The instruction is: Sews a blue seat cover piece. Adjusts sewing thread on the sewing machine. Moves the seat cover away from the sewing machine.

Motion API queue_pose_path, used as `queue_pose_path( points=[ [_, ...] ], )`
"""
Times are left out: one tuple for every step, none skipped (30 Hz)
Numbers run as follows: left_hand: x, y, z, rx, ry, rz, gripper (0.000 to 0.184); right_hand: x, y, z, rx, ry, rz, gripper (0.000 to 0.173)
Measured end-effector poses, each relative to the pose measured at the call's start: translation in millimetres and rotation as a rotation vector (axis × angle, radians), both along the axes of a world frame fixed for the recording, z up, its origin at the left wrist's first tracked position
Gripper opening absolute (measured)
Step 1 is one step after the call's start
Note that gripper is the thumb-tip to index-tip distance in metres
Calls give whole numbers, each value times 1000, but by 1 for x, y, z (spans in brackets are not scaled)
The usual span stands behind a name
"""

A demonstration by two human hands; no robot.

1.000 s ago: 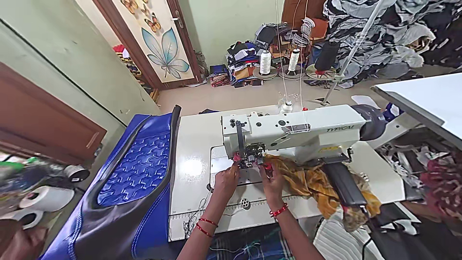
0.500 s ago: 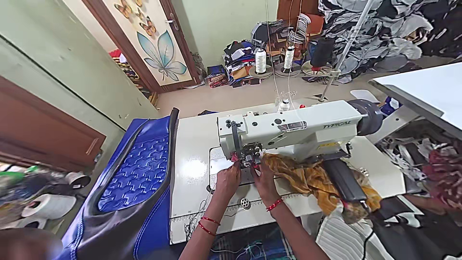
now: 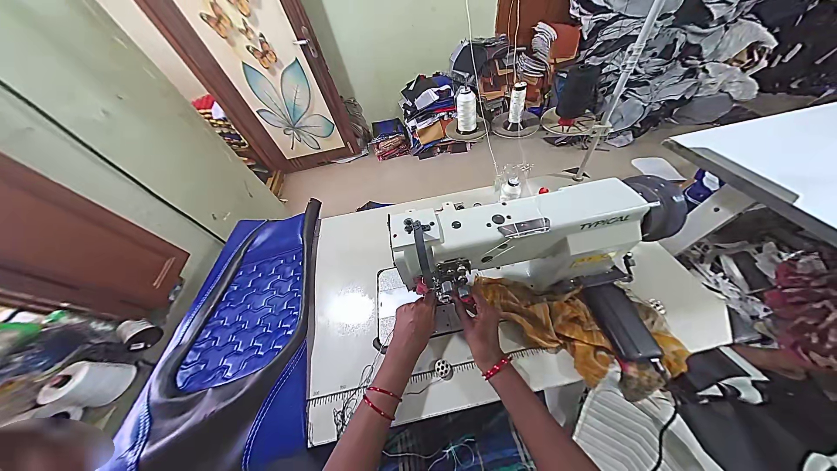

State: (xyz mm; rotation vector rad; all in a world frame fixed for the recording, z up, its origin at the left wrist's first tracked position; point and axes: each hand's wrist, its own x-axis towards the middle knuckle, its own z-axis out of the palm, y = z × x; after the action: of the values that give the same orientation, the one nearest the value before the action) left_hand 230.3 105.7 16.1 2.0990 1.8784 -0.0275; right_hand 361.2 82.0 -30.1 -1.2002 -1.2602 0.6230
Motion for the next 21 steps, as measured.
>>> queue_pose_path(
  points=[
    [2,4,4,-72,11,13,43,0,0,0,1,5,2,26],
    [3,7,5,-99,13,17,44,0,1,-1,5,8,1,26],
    [4,10,3,-95,7,15,43,0,1,-1,5,13,5,27],
    [5,11,2,-81,1,11,41,0,1,-1,9,13,5,27],
    [5,11,-1,-37,-13,10,37,1,1,-2,15,12,2,26],
    [6,11,-2,-1,-34,17,35,1,1,-2,16,8,1,26],
    [7,12,-1,6,-52,34,34,1,1,-1,14,8,1,26],
    [9,12,0,3,-70,56,34,1,1,-2,12,9,0,26],
    [10,12,1,0,-88,72,34,1,2,-2,9,9,1,26],
    [11,11,0,3,-97,76,34,1,2,-2,7,9,3,26],
    [11,11,-1,18,-108,74,34,2,2,-2,9,12,3,26],
    [11,10,0,18,-114,75,34,2,2,-2,12,15,5,26],
    [12,10,1,11,-124,82,33,2,2,-2,16,15,5,27],
    [12,10,1,6,-138,96,33,2,2,-4,28,6,-2,27],
    [13,10,0,3,-139,102,33,1,3,-5,45,-5,-14,27],
    [13,10,0,1,-129,106,33,1,4,-6,59,-13,-20,27],
    [13,11,0,-4,-116,106,33,2,4,-6,62,-14,-20,27],
    [13,12,0,-5,-107,104,34,2,5,-6,65,-12,-19,27],
    [13,12,0,-6,-104,106,34,3,5,-6,68,-11,-17,27],
    [13,11,0,-3,-103,109,34,2,5,-7,69,-11,-18,27],
    [13,10,1,-4,-100,117,33,2,5,-7,69,-10,-17,27]
  ],
)
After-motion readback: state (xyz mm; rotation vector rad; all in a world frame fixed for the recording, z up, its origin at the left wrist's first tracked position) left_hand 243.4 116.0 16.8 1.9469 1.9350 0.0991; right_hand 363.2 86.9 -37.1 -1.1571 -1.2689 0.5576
